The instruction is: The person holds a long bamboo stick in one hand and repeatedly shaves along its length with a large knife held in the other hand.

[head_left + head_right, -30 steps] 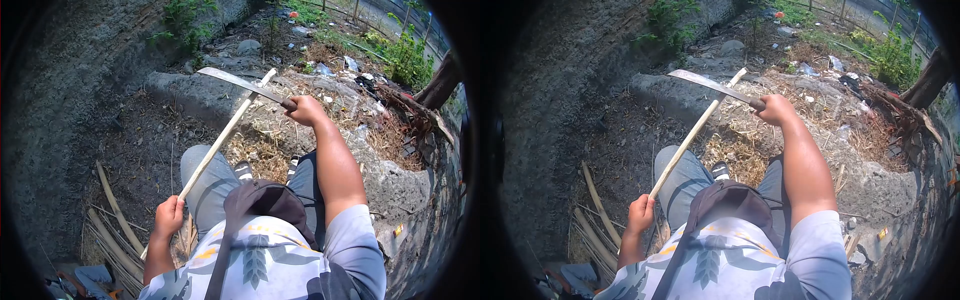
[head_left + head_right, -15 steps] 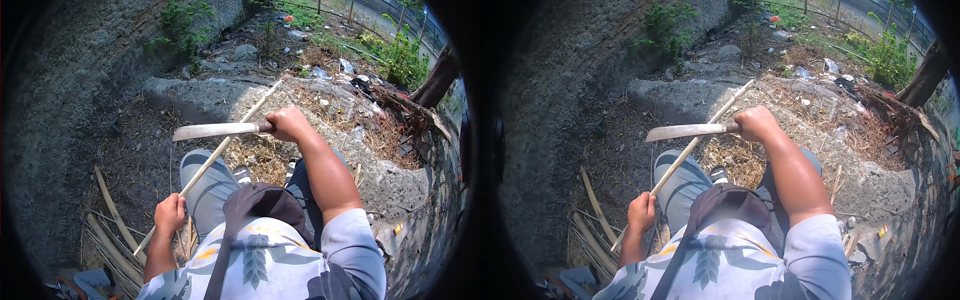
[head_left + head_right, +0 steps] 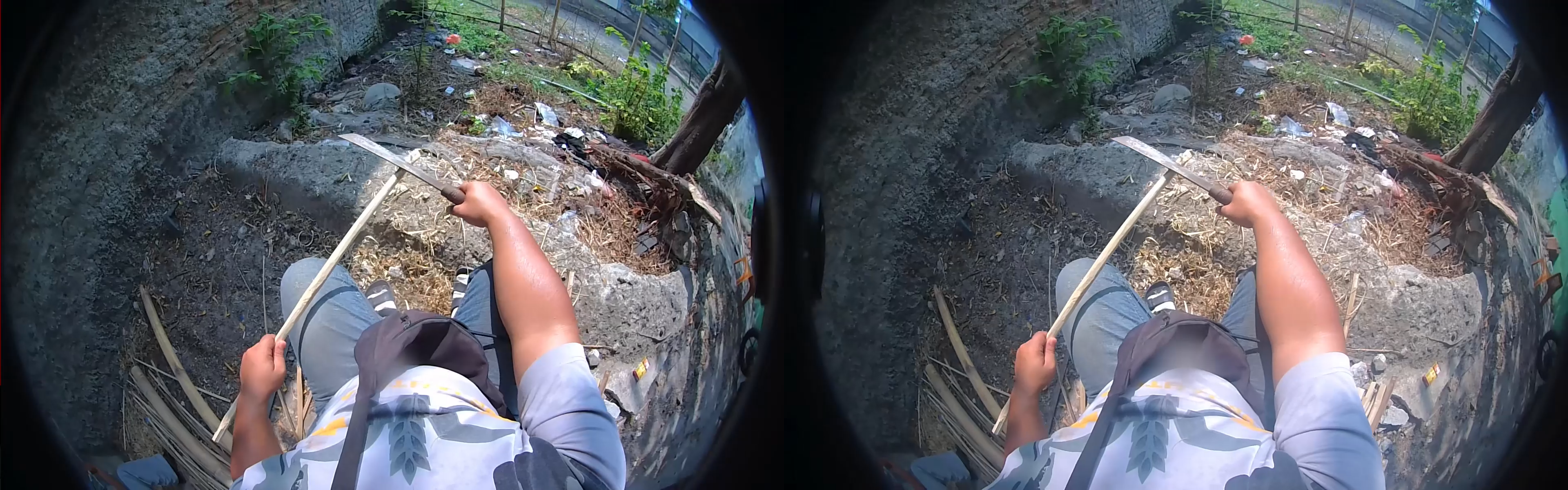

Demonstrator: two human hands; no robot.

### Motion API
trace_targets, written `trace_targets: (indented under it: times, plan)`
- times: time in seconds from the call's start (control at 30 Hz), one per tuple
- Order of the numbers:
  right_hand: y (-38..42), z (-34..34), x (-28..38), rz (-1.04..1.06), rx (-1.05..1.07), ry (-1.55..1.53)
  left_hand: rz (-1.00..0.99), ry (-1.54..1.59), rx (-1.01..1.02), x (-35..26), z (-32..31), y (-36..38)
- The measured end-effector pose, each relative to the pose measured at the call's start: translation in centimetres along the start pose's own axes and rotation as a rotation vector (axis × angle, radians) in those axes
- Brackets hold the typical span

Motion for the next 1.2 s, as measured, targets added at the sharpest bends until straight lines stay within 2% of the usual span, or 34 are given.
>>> trace_targets:
  times: [0.2, 0.37, 0.47, 0.53, 0.6, 0.7, 0.8, 0.9, 0.97, 1.07, 1.13, 1.2]
  plan:
    - [1.2, -2.4, 5.1, 0.243, 0.091, -0.083, 0.023, 0.029, -0.012, 0.0, 0.1, -0.2]
    - [4.0, -0.9, 9.5, 0.507, 0.026, 0.113, 0.0, 0.075, -0.084, -1.1, 1.2, -0.4]
    - [3.5, 0.5, 8.3, 0.533, -0.087, 0.145, -0.015, 0.118, -0.081, -0.7, 1.6, 0.3]
    - [2.2, 1.4, 5.7, 0.379, -0.096, 0.084, 0.015, 0.167, -0.03, -0.4, 2.1, 1.1]
    - [1.1, 2.8, 3.1, 0.218, -0.259, 0.015, -0.002, 0.175, -0.028, -1.0, 2.4, 1.3]
    - [1.3, 2.9, 2.3, 0.162, -0.235, 0.059, -0.044, 0.145, -0.066, -1.9, 2.8, 1.3]
    - [2.8, 3.0, 2.8, 0.17, -0.198, 0.03, 0.014, 0.17, -0.063, -2.1, 3.1, 1.2]
    - [3.5, 2.8, 3.4, 0.271, -0.159, -0.031, 0.056, 0.144, -0.027, -2.2, 2.5, 1.4]
    - [4.4, 2.6, 4.6, 0.36, -0.138, -0.067, 0.001, 0.098, -0.063, -3.1, 1.8, 1.1]
    - [5.2, 0.5, 7.2, 0.539, -0.107, 0.075, -0.057, 0.062, -0.102, -4.0, 0.9, 0.5]
    - [5.3, 1.1, 7.9, 0.603, -0.179, 0.186, -0.085, 0.061, -0.134, -4.5, 1.1, 0.1]
    - [3.6, 1.6, 6.5, 0.627, -0.293, 0.241, -0.022, 0.072, -0.118, -3.9, 2.8, 0.4]
Point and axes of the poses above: each hand's wrist, its own y-axis away from the middle knuckle, its own z-axis out of the back of the hand, x = y × z, the point moved 7 cm from there along -y, towards the middle knuckle, and after that the axes turned 1 degree about -x, right-handed, at the moved point
